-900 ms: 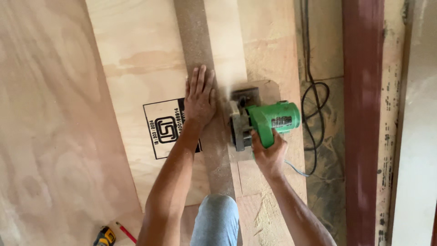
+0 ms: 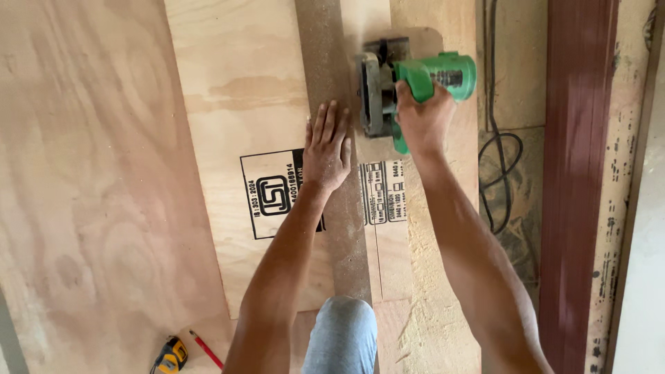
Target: The person measures and marks a plywood sheet with a tape measure and pencil, then uses a straightedge and a circular saw to cut the sheet into strips. The person repeats the measuring, marking, and cutting steps to produce multiple pieces.
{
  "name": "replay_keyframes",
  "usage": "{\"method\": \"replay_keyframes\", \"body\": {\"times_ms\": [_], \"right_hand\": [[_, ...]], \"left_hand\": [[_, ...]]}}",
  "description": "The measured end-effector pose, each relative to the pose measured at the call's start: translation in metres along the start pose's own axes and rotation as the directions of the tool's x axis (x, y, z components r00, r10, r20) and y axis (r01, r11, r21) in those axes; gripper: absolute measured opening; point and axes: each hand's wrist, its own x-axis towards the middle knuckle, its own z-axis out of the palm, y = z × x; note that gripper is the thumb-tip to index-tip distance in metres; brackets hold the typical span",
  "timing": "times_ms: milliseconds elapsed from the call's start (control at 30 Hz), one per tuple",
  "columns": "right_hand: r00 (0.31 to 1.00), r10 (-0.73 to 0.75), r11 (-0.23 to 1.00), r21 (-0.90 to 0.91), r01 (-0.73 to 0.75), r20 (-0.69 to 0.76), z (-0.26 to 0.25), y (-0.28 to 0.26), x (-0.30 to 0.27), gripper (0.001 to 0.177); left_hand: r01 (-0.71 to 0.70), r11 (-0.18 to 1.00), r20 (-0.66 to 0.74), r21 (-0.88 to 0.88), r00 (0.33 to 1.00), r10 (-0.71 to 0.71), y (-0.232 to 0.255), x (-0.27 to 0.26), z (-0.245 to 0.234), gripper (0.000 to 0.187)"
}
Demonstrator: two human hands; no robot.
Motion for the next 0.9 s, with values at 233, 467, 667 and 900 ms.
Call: {"method": "replay_keyframes", "body": {"times_ms": [233, 467, 667, 900], "right_hand": [[1.000, 0.013, 0.999, 0.036, -0.013, 0.008, 0.014, -0.004, 0.039, 0.018], [0.991, 0.113, 0.988, 0.097, -0.119, 0.070, 0.011, -0.007, 0.044, 0.011], [0.987, 0.155, 0.985, 0.068, -0.158, 0.035, 0.014, -0.007, 0.036, 0.016], [0.982, 0.180, 0.979, -0.104, -0.173, 0.060, 0.017, -0.026, 0.049, 0.018]], "left_hand": [[-0.012, 1.000, -0.027, 0.000, 1.000, 0.012, -0.001, 0.002, 0.003, 0.059], [-0.019, 0.999, 0.025, -0.041, 0.999, 0.020, -0.003, 0.019, -0.007, 0.057], [-0.008, 1.000, -0.075, 0.011, 0.997, 0.009, -0.043, 0.124, -0.014, 0.057], [0.004, 1.000, -0.013, -0.016, 1.000, -0.004, -0.066, 0.215, -0.028, 0.059]]}}
